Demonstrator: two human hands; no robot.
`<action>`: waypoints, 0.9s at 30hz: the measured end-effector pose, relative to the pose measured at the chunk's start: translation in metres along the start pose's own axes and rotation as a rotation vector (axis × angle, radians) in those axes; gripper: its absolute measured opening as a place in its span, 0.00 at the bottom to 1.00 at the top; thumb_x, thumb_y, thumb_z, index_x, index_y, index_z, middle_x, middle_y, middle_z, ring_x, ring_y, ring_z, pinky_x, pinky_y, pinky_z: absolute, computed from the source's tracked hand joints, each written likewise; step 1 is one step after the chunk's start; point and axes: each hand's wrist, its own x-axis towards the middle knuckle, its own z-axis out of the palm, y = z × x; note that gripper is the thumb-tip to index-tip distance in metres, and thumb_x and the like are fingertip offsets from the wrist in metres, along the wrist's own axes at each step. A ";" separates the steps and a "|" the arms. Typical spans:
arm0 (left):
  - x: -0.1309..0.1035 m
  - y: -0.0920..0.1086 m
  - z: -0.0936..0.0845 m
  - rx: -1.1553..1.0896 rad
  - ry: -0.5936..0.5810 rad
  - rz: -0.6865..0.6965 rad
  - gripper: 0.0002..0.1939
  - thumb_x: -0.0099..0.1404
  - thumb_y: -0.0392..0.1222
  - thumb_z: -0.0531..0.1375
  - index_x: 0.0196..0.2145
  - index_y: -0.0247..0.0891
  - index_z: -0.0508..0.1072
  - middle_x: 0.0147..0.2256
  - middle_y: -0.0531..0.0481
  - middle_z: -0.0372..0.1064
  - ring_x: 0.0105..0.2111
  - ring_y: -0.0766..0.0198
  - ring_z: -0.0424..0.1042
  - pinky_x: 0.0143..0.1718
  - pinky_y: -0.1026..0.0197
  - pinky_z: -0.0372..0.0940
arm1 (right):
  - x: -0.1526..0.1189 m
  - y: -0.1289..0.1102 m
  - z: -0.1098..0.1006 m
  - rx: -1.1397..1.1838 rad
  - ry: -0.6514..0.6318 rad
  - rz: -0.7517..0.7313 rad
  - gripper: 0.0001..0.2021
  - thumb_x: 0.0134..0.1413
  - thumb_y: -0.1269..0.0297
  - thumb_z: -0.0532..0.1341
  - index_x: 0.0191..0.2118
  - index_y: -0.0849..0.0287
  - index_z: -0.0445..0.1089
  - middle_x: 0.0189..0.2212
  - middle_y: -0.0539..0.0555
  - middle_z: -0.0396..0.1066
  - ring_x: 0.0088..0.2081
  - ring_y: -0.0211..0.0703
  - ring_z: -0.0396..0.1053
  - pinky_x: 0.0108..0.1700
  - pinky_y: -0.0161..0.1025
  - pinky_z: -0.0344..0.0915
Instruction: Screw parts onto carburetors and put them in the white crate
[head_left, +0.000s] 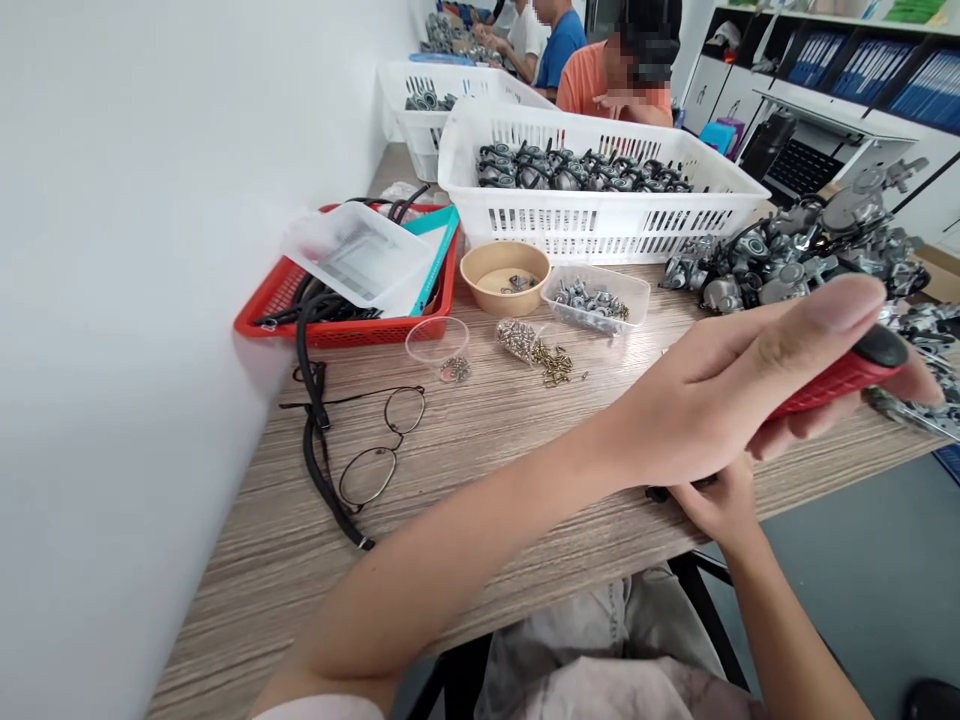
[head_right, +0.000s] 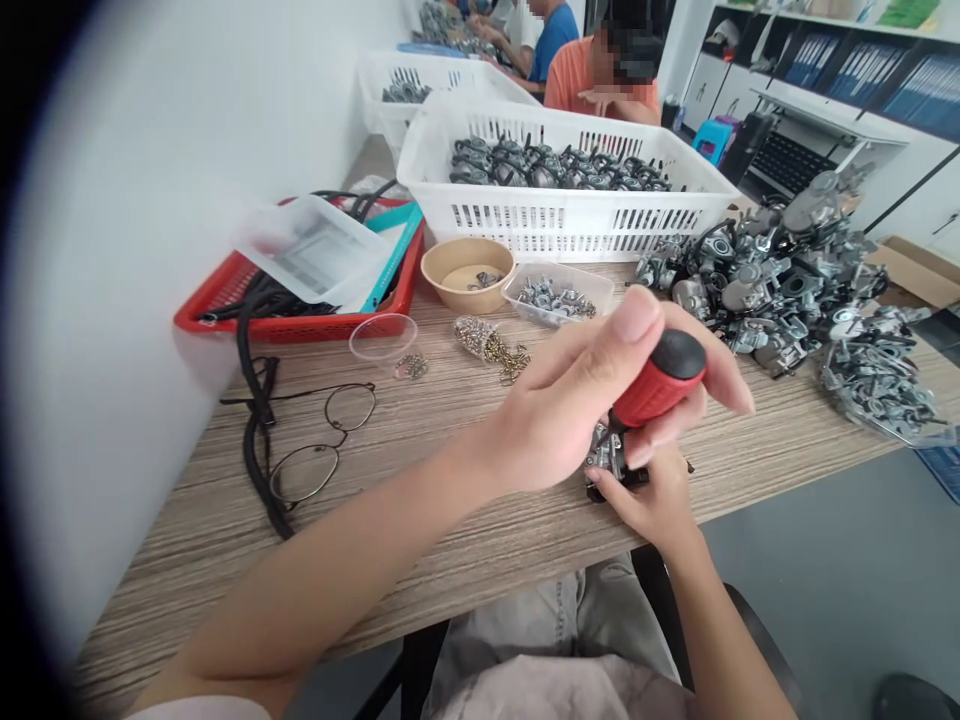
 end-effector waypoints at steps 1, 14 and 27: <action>0.000 -0.001 0.000 -0.008 0.020 0.007 0.22 0.74 0.64 0.60 0.35 0.42 0.73 0.25 0.57 0.62 0.23 0.71 0.59 0.25 0.61 0.59 | 0.001 0.000 0.000 0.002 0.003 -0.005 0.13 0.60 0.50 0.70 0.42 0.53 0.75 0.32 0.54 0.79 0.34 0.55 0.79 0.35 0.49 0.77; -0.001 -0.002 0.004 0.004 0.079 0.023 0.21 0.75 0.63 0.60 0.35 0.43 0.67 0.25 0.58 0.61 0.23 0.70 0.58 0.26 0.60 0.56 | 0.002 0.001 0.001 0.021 0.036 0.034 0.14 0.63 0.50 0.70 0.37 0.54 0.71 0.28 0.51 0.75 0.27 0.47 0.73 0.28 0.42 0.70; 0.001 -0.003 0.001 -0.002 -0.002 0.083 0.18 0.78 0.57 0.59 0.37 0.42 0.65 0.29 0.57 0.60 0.28 0.68 0.59 0.30 0.62 0.58 | 0.002 -0.003 -0.001 0.028 0.003 0.062 0.11 0.64 0.54 0.68 0.40 0.55 0.72 0.32 0.53 0.77 0.33 0.49 0.76 0.34 0.43 0.72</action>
